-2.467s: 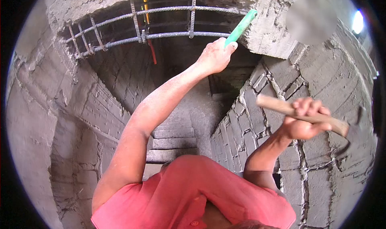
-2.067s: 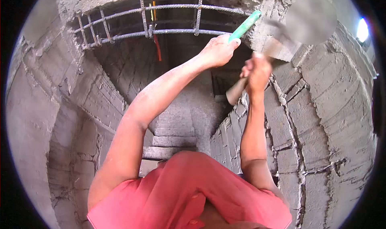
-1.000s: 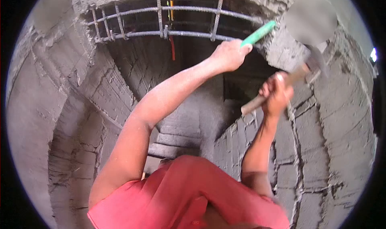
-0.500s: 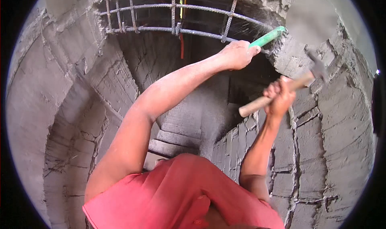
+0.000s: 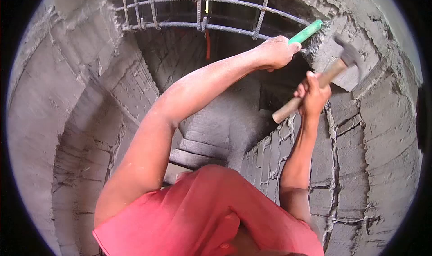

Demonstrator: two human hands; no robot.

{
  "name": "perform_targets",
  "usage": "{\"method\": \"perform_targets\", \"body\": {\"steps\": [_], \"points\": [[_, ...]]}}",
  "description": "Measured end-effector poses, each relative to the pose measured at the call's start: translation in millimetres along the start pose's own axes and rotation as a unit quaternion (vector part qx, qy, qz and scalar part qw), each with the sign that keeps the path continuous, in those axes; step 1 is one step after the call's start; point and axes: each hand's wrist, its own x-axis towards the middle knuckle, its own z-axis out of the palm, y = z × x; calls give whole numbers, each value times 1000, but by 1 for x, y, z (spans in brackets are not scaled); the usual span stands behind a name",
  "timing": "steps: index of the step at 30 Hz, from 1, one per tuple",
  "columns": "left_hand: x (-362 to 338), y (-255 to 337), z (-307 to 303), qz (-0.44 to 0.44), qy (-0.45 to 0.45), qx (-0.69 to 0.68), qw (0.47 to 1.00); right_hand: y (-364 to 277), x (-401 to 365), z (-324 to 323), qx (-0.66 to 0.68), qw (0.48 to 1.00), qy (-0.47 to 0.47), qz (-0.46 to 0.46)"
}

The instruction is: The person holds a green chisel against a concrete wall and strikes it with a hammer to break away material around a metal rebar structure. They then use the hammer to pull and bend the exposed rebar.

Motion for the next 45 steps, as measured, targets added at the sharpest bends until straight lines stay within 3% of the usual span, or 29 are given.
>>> {"method": "perform_targets", "body": {"steps": [3,4,5,7,9,10,11,12,13,14,15,16,17,19,21,22,23,25,27,29,31,32,33,34,37,38,40,43,45], "points": [[2,3,-3,-1,4,-37,999,-61,-26,-7,-53,979,111,-166],[1,3,-6,-7,-3,-52,999,-80,-26,-15,-19,956,101,-273],[1,4,-7,-8,-1,-52,999,-107,-27,-14,-159,866,148,-451],[1,4,-9,-16,-18,-72,997,-157,-1,-58,-10,785,112,-609],[5,3,-8,-11,-12,-77,997,-205,15,-112,143,737,101,-653],[6,2,-7,-8,-9,-80,997,-202,8,-79,243,704,109,-659],[5,1,-5,-6,-8,-81,997,-172,12,-40,22,689,215,-692],[3,4,-6,-10,-8,-88,996,-129,19,-12,-199,632,305,-684],[3,4,-7,-16,-7,-64,998,-84,21,-5,-192,639,301,-681],[1,6,-6,-16,-1,-60,998,-35,19,-2,-136,903,135,-386],[0,8,-5,-14,5,-56,998,-10,15,5,-58,996,-62,-20],[-1,1,0,-13,14,-37,999,-18,0,9,-9,988,-130,84],[-5,1,-2,-4,24,-20,1000,-21,-14,16,-136,983,-124,23],[-14,9,-9,-6,-24,-5,1000,-36,-30,25,-126,980,-124,-93],[-16,10,-10,-6,-9,-5,1000,-62,-41,33,-101,974,-61,-193],[-7,-1,-9,5,-10,10,1000,-77,-41,32,-26,965,-53,-254],[5,-17,-4,16,-9,24,1000,-92,-39,29,47,947,-50,-313],[10,-37,9,124,81,29,989,-120,-35,24,158,882,3,-444],[-2,-40,19,122,86,16,989,-137,-35,-8,120,847,-3,-518],[-23,-40,29,105,93,-40,989,-139,-39,-44,195,795,-90,-567],[-47,-39,37,95,35,-117,988,-111,-59,-39,127,852,33,-507],[-57,-45,46,125,30,-102,986,-91,-64,-45,59,887,29,-457],[-67,-53,58,154,23,-87,984,-64,-70,-50,128,921,13,-369],[-80,-60,68,173,-11,-94,980,-46,-78,-49,18,936,25,-350],[-119,-66,94,227,-97,-137,959,-3,-107,-73,-47,982,46,-177],[-129,-71,99,228,-107,-137,958,2,-119,-74,-56,986,37,-154],[-147,-87,108,115,-167,-139,969,18,-138,-78,-66,990,32,-123],[-174,-124,118,106,-224,-115,962,52,-177,-89,-24,994,103,-41],[-192,-141,123,116,-243,-135,953,68,-200,-93,-80,982,151,-78]]}}
